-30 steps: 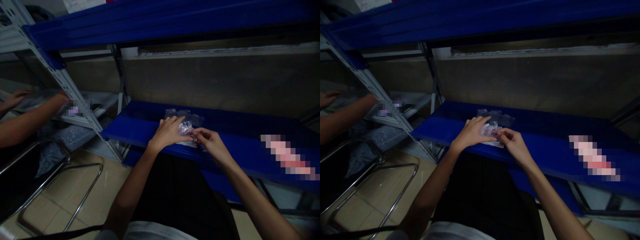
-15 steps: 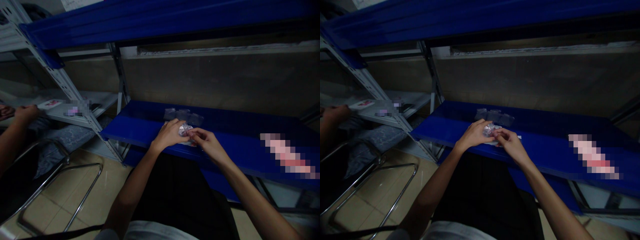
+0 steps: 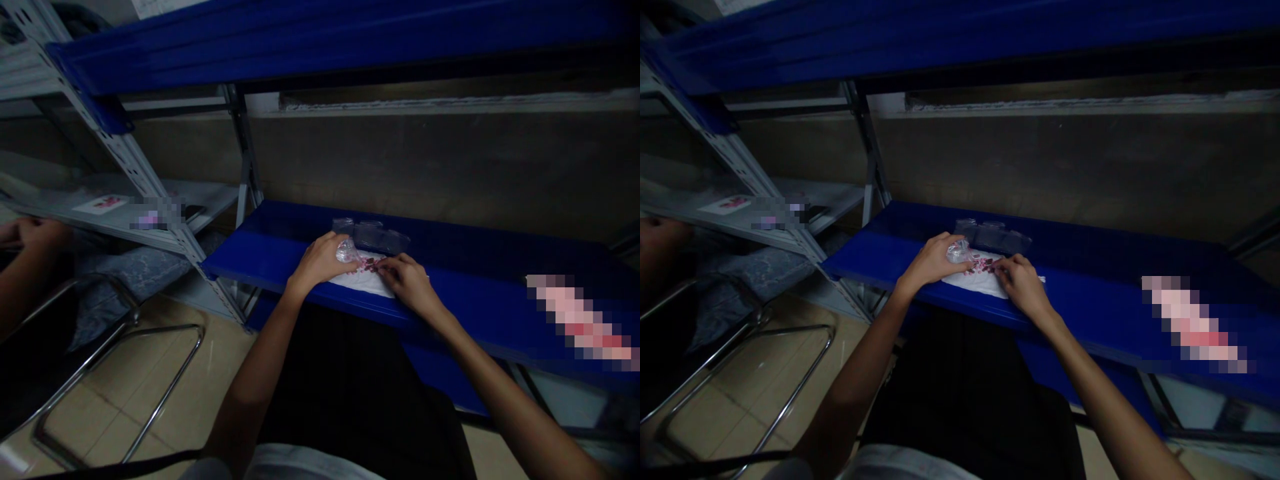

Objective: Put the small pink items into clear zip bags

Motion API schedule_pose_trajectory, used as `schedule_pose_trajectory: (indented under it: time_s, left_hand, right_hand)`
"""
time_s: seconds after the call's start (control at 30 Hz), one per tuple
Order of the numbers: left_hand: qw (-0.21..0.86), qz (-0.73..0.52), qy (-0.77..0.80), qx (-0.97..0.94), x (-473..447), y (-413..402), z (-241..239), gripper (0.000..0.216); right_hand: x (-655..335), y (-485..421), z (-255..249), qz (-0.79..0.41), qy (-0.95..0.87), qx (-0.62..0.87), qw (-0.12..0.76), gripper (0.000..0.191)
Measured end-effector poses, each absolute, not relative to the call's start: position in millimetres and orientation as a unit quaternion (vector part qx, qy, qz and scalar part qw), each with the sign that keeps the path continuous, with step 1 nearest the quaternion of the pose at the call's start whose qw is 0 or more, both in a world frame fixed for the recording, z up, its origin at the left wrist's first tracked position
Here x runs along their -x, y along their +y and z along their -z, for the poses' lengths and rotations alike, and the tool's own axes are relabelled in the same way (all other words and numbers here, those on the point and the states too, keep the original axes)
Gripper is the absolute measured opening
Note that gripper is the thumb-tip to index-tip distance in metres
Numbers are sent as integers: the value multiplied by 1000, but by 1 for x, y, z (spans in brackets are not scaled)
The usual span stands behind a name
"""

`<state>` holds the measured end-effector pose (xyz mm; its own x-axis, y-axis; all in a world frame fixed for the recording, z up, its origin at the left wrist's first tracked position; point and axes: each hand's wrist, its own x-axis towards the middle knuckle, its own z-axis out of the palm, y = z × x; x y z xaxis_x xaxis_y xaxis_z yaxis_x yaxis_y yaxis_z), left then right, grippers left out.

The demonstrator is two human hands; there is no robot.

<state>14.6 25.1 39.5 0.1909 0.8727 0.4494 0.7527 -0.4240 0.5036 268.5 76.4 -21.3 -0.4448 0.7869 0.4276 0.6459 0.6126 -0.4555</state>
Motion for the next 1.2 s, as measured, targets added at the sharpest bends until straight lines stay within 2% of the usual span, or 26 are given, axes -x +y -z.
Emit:
schedule_pose_trajectory:
  time_s: [0.17, 0.47, 0.7, 0.83, 1.03, 1.2]
  left_hand:
    - [91, -353, 529, -766, -14, 26, -38, 62]
    - [125, -347, 522, -769, -14, 25, -41, 61]
    - [181, -331, 495, -782, -17, 25, -42, 55]
    - [245, -350, 474, -770, -23, 27, -39, 52]
    - [390, -332, 429, -744, -35, 29, -32, 56]
    - [480, -327, 372, -724, -44, 29, -28, 58]
  right_hand:
    - [-266, 87, 32, -88, -860, 415, 284, 23]
    - [-268, 95, 30, -111, -873, 396, 263, 16]
    - [-272, 67, 0, -157, -827, 412, 348, 17]
    - [-275, 46, -24, -223, -778, 445, 383, 19]
    - [-269, 27, -45, -358, -719, 417, 425, 38]
    - [-263, 23, -44, -389, -720, 403, 410, 31]
